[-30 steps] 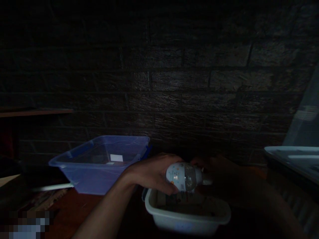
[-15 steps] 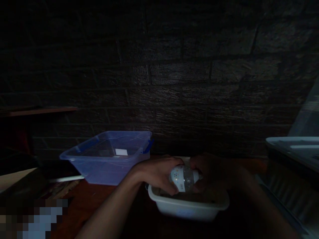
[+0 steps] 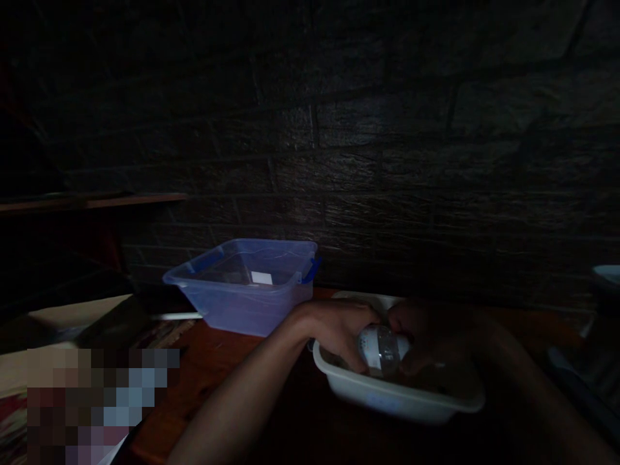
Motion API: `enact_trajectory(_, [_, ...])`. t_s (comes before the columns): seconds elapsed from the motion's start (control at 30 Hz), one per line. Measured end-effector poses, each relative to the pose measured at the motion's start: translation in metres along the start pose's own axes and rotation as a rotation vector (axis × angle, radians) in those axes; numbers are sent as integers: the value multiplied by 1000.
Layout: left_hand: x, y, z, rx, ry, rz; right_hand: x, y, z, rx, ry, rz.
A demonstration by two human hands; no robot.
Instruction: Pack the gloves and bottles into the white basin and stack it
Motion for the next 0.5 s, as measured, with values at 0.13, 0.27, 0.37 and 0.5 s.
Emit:
enact_trajectory(0.13, [-1, -7, -3, -32, -24, 51, -7, -4, -7, 8, -52, -2])
enact_trajectory(0.27, [0, -8, -2, -69, -58, 86, -11, -11, -11, 43, -53, 9])
enact_trajectory(0.37, [1, -8, -2, -34, -65, 73, -16, -9, -17, 43, -44, 29])
enact_trajectory(0.5, [2, -7, -1, -45, -60, 40, -21, -4, -25, 24, -85, 0])
Point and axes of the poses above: each hand's wrist, its own x-axis away from the middle knuckle, its own z-axis out of the back of the hand, y = z × x, the point moved 6 cm from there along -x, towards the middle knuckle, and after that the axes turned 5 degrees about x, right-handed, at the moved point
